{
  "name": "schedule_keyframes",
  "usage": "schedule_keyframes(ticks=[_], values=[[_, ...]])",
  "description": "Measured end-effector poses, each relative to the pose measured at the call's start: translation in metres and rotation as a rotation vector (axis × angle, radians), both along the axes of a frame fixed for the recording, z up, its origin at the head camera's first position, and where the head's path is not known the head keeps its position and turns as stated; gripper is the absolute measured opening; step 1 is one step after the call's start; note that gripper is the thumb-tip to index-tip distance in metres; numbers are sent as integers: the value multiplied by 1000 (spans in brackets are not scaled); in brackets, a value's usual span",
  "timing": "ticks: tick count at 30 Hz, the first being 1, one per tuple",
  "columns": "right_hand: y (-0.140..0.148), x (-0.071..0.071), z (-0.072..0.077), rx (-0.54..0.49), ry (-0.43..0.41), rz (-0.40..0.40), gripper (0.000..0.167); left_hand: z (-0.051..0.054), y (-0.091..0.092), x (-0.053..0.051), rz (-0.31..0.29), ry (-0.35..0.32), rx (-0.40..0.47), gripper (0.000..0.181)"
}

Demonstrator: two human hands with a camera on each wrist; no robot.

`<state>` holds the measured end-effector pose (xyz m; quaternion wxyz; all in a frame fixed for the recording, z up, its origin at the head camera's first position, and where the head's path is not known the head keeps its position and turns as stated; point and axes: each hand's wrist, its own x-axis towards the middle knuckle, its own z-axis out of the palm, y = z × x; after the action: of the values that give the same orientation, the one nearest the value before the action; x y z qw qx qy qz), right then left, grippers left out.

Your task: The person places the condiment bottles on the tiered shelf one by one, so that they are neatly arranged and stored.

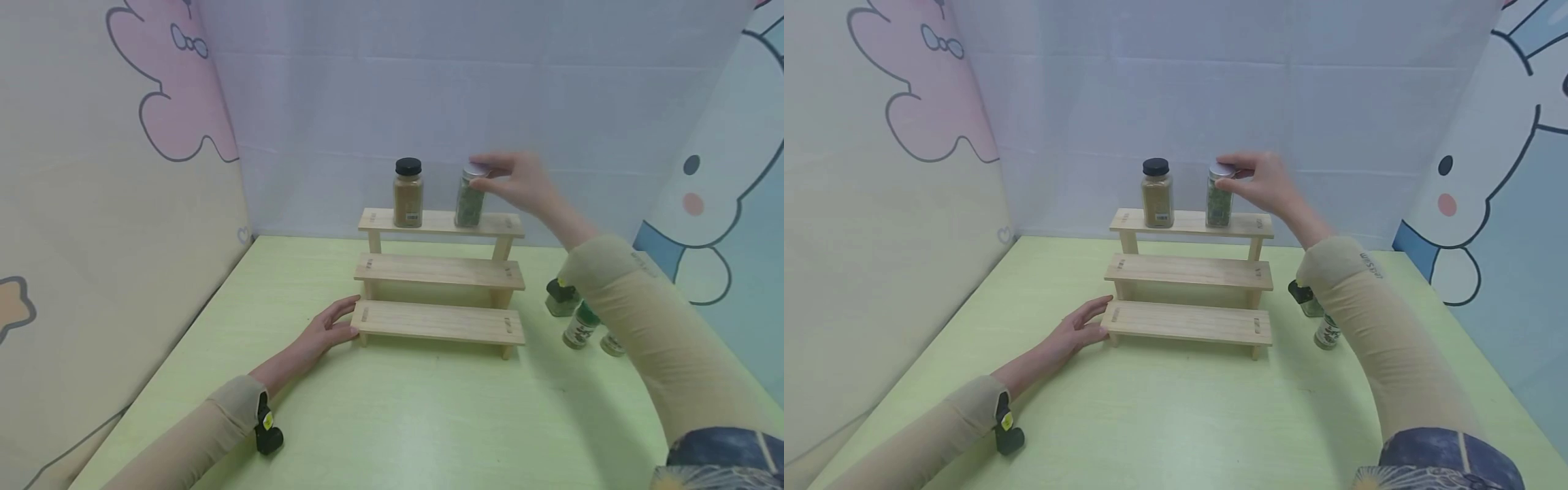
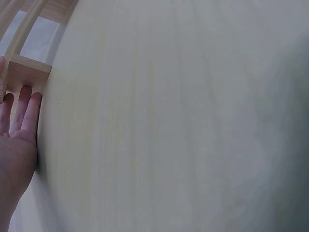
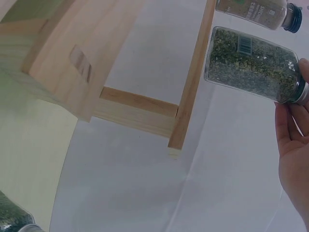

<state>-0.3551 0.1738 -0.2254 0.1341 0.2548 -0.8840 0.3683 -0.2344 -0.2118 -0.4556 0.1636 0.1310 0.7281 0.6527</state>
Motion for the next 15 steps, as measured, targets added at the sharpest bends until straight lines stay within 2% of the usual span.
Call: schedule_keyframes(ticks=[6,15], values=[[-1,1,-4,-1,-7,-13,49,1,0,1,5,-6,-8,64],[-1,-1,-8,-19,-22,38,47,1,1,2,6,3,-11,65]])
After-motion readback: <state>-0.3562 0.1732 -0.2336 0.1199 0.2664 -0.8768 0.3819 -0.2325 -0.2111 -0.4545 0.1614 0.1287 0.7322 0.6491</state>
